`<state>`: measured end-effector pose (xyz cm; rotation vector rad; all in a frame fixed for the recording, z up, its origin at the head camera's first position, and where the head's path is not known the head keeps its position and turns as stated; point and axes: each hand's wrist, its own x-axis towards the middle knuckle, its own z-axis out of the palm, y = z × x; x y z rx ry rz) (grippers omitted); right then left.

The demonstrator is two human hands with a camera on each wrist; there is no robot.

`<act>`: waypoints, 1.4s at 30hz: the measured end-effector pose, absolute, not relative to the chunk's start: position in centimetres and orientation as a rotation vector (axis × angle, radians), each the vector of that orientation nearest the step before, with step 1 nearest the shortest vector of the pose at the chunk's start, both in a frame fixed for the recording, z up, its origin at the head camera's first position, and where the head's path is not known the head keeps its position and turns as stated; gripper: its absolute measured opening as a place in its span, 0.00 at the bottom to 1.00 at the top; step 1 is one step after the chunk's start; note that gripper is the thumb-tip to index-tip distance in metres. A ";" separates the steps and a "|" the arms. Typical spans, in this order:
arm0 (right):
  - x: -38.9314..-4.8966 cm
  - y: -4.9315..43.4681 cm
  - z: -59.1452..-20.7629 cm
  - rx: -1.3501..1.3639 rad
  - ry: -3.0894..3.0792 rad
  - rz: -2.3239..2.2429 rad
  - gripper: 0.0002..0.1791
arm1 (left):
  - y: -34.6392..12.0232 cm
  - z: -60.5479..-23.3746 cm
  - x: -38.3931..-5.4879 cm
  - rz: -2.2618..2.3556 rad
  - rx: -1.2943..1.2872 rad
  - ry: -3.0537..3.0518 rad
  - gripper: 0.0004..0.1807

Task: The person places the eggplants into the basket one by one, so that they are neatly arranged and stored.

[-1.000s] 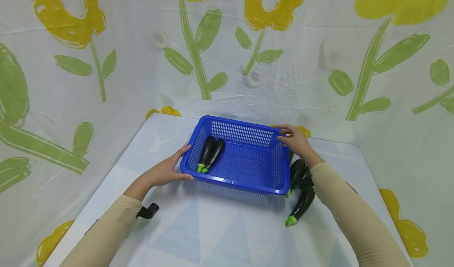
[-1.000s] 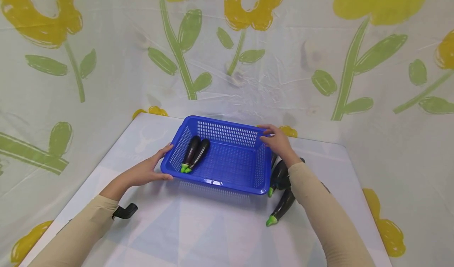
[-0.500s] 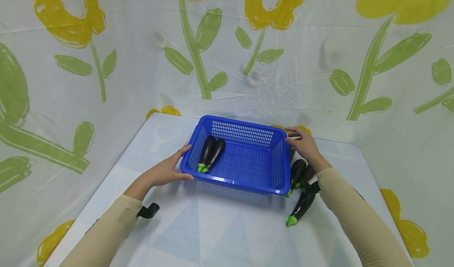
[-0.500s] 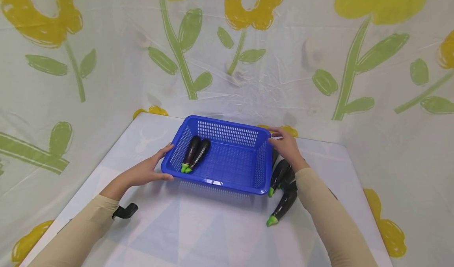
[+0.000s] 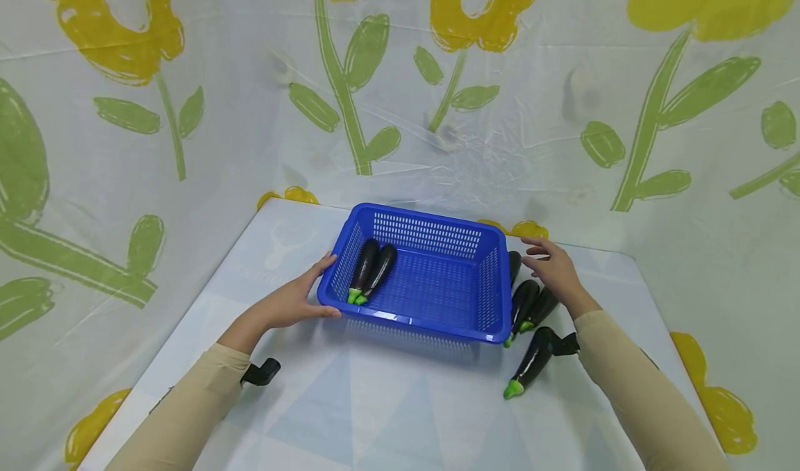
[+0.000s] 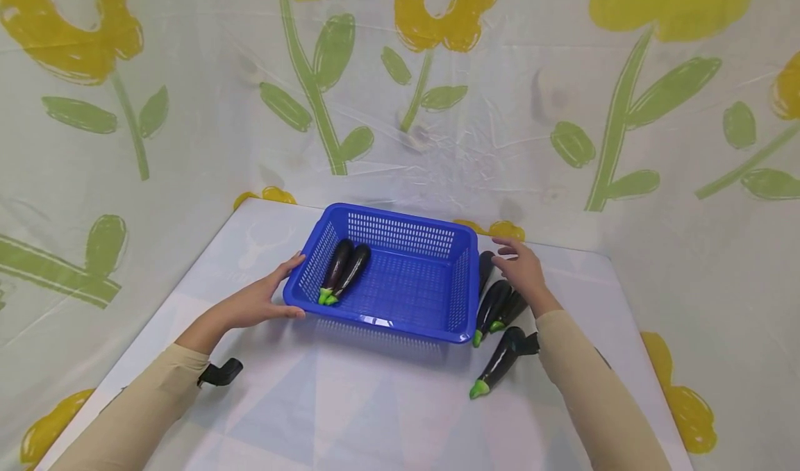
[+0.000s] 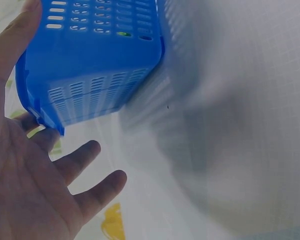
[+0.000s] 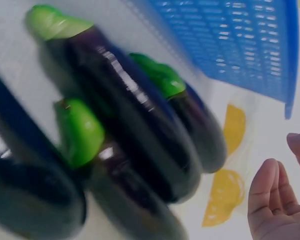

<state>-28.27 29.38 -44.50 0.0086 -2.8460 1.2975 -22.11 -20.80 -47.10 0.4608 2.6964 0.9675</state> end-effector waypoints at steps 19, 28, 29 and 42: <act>-26.4 33.1 -47.4 -0.089 -2.904 1.195 0.27 | -20.7 -47.0 -22.1 0.967 0.445 2.687 0.59; -25.5 34.3 -48.2 -0.186 -2.928 1.114 0.29 | -20.7 -46.9 -22.0 0.964 0.443 2.689 0.59; -25.3 34.4 -48.4 -0.189 -2.924 1.102 0.29 | -20.7 -46.9 -22.0 0.963 0.440 2.688 0.59; -24.6 34.9 -50.0 -0.401 -2.958 1.203 0.39 | -20.7 -46.8 -22.0 0.973 0.446 2.681 0.60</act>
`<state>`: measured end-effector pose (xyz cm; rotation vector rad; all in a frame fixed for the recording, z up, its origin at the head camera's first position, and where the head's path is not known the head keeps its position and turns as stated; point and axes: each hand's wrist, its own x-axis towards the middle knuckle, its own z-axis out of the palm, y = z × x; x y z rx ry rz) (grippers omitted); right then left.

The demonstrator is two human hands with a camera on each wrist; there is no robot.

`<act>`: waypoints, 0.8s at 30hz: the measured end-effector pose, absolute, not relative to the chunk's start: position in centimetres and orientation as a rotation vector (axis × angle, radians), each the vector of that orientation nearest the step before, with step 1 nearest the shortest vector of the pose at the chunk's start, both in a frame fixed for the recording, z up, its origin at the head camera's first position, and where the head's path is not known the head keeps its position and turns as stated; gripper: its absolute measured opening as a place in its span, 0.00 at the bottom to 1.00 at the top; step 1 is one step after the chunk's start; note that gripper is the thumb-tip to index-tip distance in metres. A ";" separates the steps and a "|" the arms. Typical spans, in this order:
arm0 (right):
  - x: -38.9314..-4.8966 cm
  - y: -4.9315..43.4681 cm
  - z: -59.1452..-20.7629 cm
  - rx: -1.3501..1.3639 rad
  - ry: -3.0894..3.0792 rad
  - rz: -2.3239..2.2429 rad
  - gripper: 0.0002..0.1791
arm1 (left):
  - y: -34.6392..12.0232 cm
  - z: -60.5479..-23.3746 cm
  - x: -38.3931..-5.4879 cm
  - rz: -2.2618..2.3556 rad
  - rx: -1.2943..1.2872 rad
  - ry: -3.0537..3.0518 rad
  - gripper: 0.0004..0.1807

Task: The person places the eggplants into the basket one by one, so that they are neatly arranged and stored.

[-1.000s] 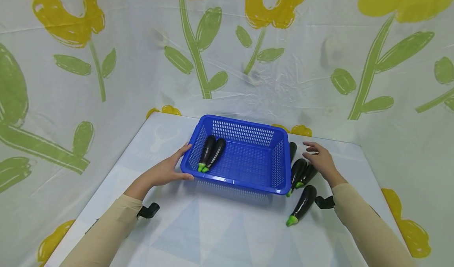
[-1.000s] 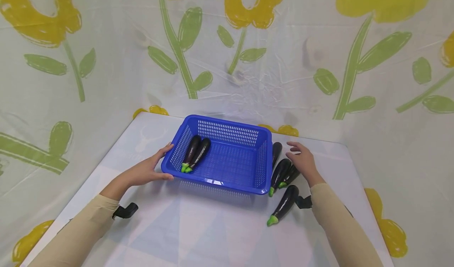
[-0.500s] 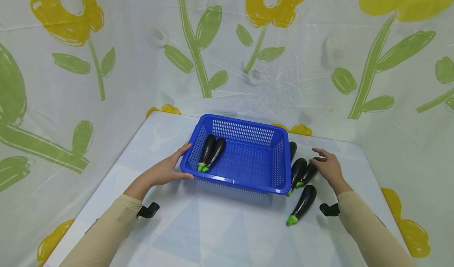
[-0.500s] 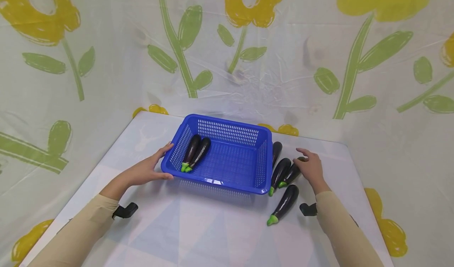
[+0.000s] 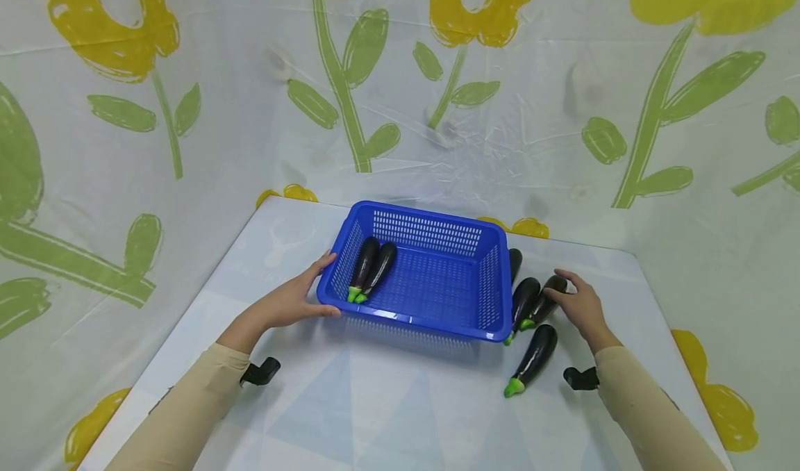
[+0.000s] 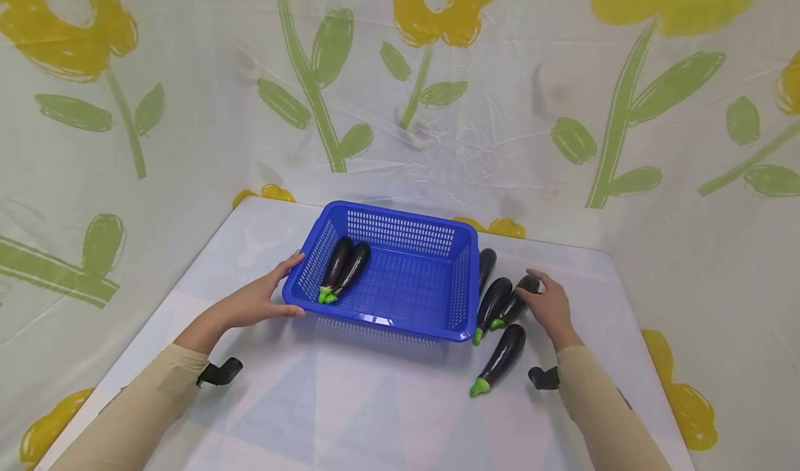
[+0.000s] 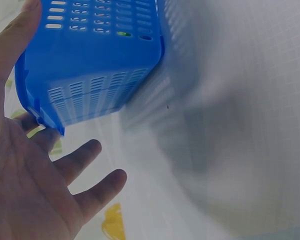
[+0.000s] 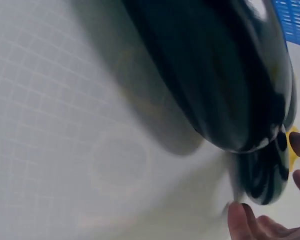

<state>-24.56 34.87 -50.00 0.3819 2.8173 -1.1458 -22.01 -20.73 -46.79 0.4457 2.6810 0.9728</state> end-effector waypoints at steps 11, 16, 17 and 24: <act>-24.5 34.3 -50.1 0.376 2.790 -1.197 0.37 | -20.8 -46.7 -22.0 0.964 0.461 2.689 0.61; -24.4 34.2 -50.1 0.388 2.760 -1.213 0.35 | -20.9 -46.8 -22.1 0.973 0.470 2.685 0.60; -24.3 34.2 -50.1 0.389 2.756 -1.216 0.35 | -20.9 -46.8 -22.1 0.977 0.468 2.682 0.59; -24.4 34.3 -50.3 0.399 2.752 -1.228 0.35 | -20.8 -46.9 -22.0 0.983 0.478 2.685 0.59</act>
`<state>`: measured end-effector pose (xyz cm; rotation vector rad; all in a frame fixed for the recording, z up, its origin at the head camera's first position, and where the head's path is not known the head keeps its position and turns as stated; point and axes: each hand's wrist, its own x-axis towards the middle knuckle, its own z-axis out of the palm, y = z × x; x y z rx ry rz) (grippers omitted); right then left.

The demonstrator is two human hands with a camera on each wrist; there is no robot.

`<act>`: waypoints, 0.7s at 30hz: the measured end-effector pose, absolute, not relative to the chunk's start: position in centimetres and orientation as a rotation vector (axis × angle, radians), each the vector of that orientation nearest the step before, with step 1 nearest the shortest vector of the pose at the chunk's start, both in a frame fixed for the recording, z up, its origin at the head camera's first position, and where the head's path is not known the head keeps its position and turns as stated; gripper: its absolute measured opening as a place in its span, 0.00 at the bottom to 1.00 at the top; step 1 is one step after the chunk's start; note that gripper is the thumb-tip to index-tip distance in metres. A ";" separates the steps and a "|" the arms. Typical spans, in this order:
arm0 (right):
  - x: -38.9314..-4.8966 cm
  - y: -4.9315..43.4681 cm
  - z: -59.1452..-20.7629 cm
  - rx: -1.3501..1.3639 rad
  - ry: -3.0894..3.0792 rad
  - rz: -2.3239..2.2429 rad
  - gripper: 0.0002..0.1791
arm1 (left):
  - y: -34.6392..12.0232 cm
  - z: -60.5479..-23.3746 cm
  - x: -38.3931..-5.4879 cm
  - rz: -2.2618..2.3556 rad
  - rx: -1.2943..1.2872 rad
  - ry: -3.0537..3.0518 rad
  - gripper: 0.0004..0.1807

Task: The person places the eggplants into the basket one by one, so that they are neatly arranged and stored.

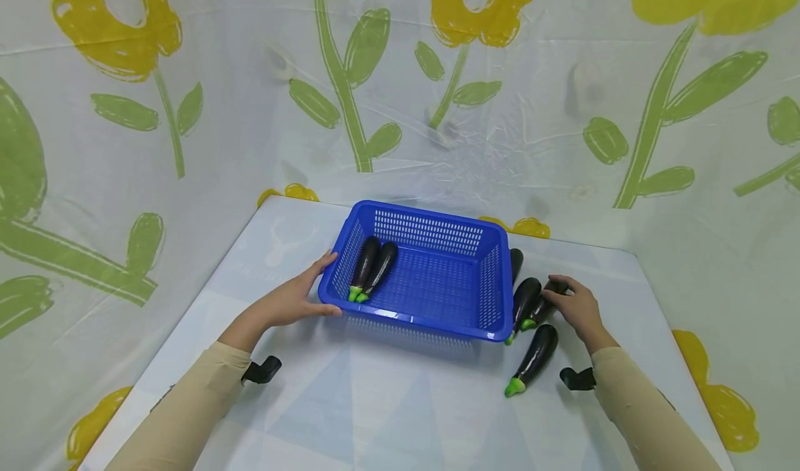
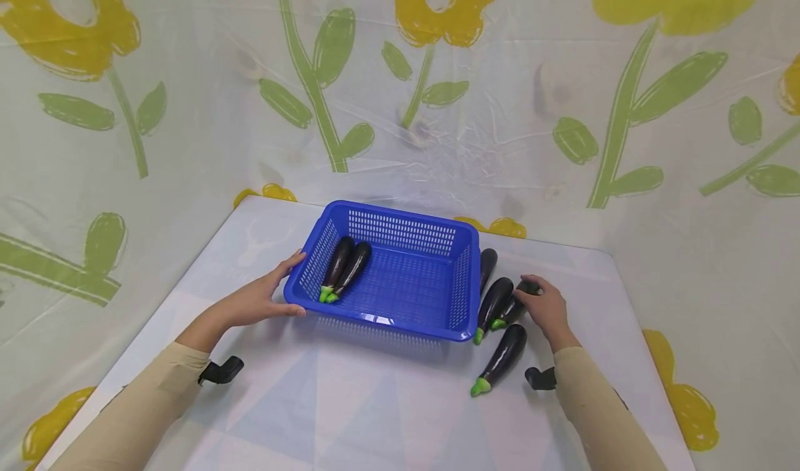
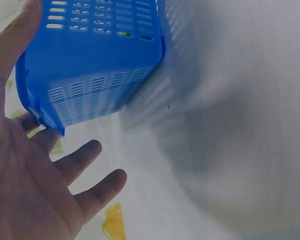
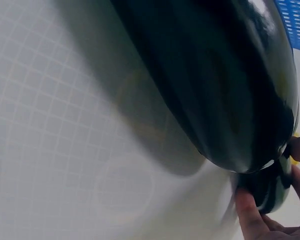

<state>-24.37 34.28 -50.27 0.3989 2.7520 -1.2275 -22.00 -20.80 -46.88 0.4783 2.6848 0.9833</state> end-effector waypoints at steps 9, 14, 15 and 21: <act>-24.5 34.4 -50.4 0.387 2.772 -1.244 0.32 | -20.8 -47.1 -22.1 0.975 0.471 2.682 0.59; -24.3 34.6 -50.4 0.384 2.772 -1.248 0.31 | -20.9 -47.0 -22.0 0.978 0.474 2.680 0.59; -24.3 34.6 -50.4 0.383 2.771 -1.249 0.31 | -20.9 -47.0 -22.0 0.981 0.475 2.680 0.59; -24.1 34.8 -49.8 0.409 2.768 -1.274 0.32 | -20.8 -46.8 -22.0 0.986 0.484 2.678 0.59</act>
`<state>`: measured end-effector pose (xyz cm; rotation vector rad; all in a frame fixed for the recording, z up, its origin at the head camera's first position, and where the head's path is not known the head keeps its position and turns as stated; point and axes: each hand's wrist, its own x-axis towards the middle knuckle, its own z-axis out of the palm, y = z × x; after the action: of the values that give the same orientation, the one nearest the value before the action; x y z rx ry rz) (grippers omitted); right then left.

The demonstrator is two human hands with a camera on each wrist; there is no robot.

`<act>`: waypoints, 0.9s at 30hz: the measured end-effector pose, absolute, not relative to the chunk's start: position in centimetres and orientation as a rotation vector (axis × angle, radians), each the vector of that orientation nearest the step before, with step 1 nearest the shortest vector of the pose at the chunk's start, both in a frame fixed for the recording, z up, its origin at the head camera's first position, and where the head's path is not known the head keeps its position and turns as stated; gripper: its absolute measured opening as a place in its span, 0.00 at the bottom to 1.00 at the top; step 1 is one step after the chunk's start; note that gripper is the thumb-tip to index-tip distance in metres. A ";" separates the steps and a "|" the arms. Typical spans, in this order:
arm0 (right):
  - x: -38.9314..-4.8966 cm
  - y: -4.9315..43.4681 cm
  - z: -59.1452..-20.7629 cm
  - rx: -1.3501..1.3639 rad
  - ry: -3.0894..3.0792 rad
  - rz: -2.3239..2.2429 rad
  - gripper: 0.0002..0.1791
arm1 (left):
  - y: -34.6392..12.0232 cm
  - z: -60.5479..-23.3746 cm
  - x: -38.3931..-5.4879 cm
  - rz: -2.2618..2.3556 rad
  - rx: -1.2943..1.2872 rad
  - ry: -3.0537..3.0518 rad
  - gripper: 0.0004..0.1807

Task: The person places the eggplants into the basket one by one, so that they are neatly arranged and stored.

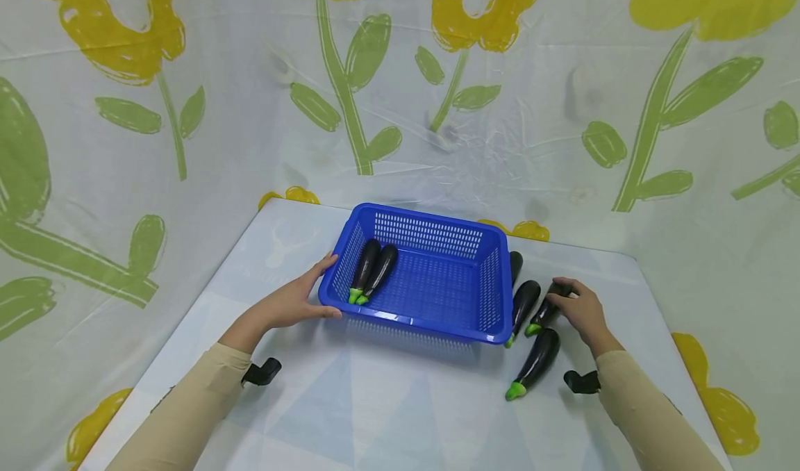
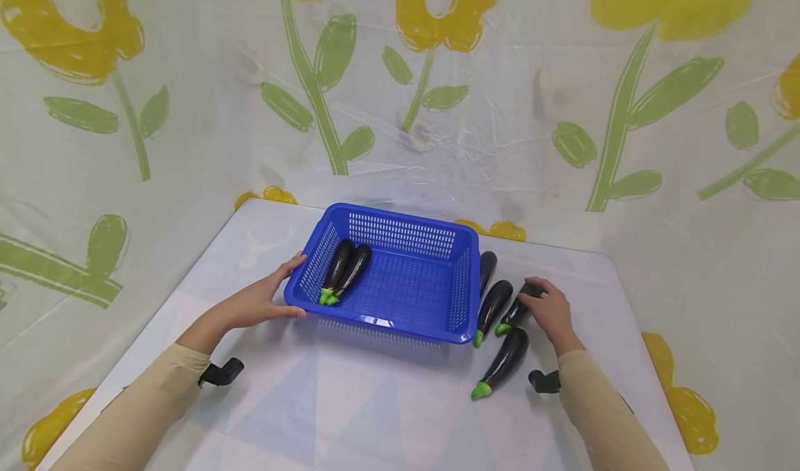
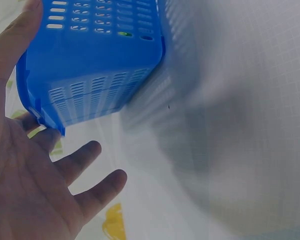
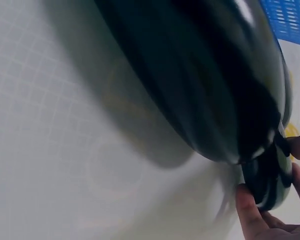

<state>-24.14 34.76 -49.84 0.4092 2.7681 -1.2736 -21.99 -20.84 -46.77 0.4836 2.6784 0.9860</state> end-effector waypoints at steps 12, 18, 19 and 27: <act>-24.4 34.8 -48.4 0.433 2.807 -1.268 0.32 | -20.7 -46.8 -21.9 0.970 0.479 2.688 0.59; -24.6 34.8 -47.9 0.386 2.826 -1.285 0.32 | -20.7 -46.8 -21.9 0.968 0.484 2.693 0.59; -24.7 34.8 -47.8 0.380 2.831 -1.283 0.32 | -20.7 -46.8 -21.9 0.971 0.486 2.692 0.59; -24.8 34.9 -47.2 0.346 2.832 -1.290 0.33 | -20.8 -47.0 -22.0 0.967 0.483 2.695 0.59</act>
<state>-24.81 34.93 -47.23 0.3463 2.8318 -1.2901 -22.04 -20.84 -46.99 0.4833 2.6954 0.9672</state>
